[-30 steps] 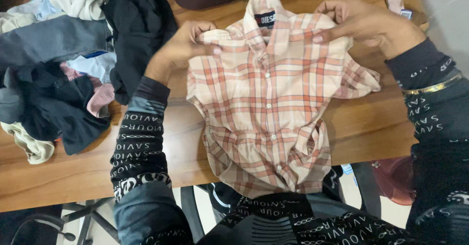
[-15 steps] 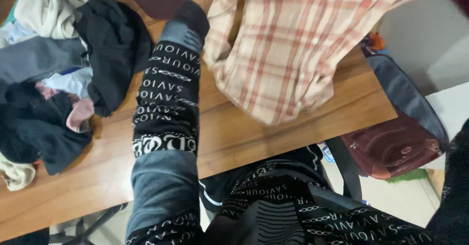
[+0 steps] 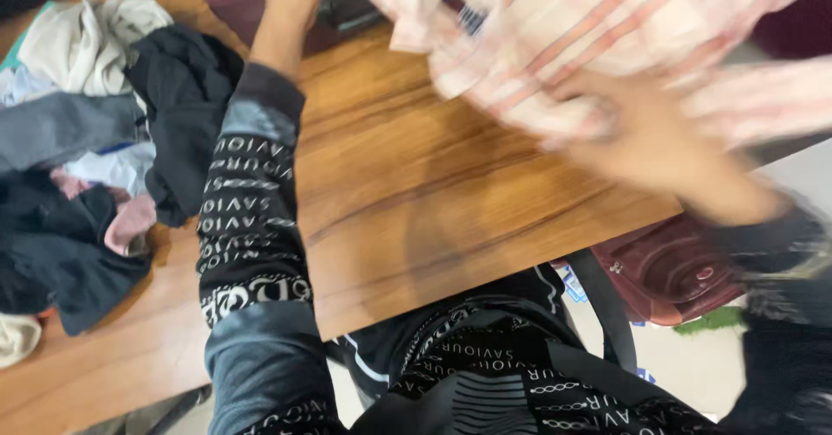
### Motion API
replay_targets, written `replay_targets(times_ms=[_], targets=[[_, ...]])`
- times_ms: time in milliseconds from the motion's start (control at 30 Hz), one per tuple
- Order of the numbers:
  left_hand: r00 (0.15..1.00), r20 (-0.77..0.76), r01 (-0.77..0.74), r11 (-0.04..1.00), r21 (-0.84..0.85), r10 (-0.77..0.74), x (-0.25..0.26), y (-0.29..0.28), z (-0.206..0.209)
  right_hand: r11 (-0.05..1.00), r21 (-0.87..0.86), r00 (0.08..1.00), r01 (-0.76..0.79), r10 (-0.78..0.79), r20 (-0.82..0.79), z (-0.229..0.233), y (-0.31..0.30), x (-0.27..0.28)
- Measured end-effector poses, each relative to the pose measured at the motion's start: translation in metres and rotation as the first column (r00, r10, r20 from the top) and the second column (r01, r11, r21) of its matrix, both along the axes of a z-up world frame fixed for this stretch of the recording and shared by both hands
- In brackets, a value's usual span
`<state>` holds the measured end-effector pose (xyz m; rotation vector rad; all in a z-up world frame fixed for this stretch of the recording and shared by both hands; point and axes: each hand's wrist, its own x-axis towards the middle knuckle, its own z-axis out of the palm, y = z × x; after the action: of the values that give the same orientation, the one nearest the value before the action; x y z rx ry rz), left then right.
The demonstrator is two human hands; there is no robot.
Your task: The person buttons a plaid shirt and folds it on a wooden table. They then pick up a black shirt, lay it flat, and fold it as well.
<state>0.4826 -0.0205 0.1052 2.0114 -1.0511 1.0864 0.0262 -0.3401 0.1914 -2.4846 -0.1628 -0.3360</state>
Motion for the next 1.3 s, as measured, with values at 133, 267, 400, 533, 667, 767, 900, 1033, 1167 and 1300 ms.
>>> replay_targets(times_ms=[133,267,400,533,667,767,900,1033,1167,1300], targets=[[0.997,-0.023,0.071,0.997,0.034,-0.070,-0.041,0.082,-0.009,0.965,0.090,0.967,-0.244,0.236,0.094,-0.123,0.123,0.024],[0.972,-0.188,-0.133,0.989,0.061,0.142,-0.131,0.154,-0.015,0.852,0.158,0.865,-0.500,0.500,0.040,-0.171,0.247,-0.013],[0.932,-0.264,-0.223,0.968,0.116,0.247,-0.228,0.162,-0.015,0.680,0.077,0.684,-0.729,0.720,0.120,-0.156,0.300,-0.025],[0.845,-0.501,-0.109,0.977,0.183,0.188,-0.311,0.134,-0.024,0.587,0.215,0.569,-0.781,0.810,-0.145,-0.118,0.291,-0.032],[0.870,-0.420,-0.125,0.939,0.319,0.258,-0.349,0.101,-0.031,0.752,0.270,0.778,-0.601,0.628,-0.014,-0.093,0.222,-0.008],[0.884,-0.413,-0.062,0.930,0.362,0.220,-0.369,0.073,-0.044,0.971,0.046,0.972,-0.233,0.234,-0.001,-0.098,0.161,0.049],[0.931,-0.250,-0.115,0.864,0.490,0.265,-0.347,0.044,-0.070,0.943,-0.322,0.902,-0.083,0.208,0.378,-0.142,0.085,0.120],[0.870,-0.398,-0.119,0.906,0.406,0.293,-0.330,0.058,-0.095,0.871,-0.489,0.960,0.045,0.098,0.262,-0.191,0.037,0.133],[0.762,-0.427,-0.244,0.827,0.507,0.487,-0.326,0.108,-0.100,0.914,-0.401,0.988,0.053,0.010,0.154,-0.201,0.022,0.086],[0.563,-0.476,-0.415,0.729,0.545,0.676,-0.329,0.140,-0.082,0.889,-0.446,0.992,0.105,-0.062,0.110,-0.178,0.036,0.048]])
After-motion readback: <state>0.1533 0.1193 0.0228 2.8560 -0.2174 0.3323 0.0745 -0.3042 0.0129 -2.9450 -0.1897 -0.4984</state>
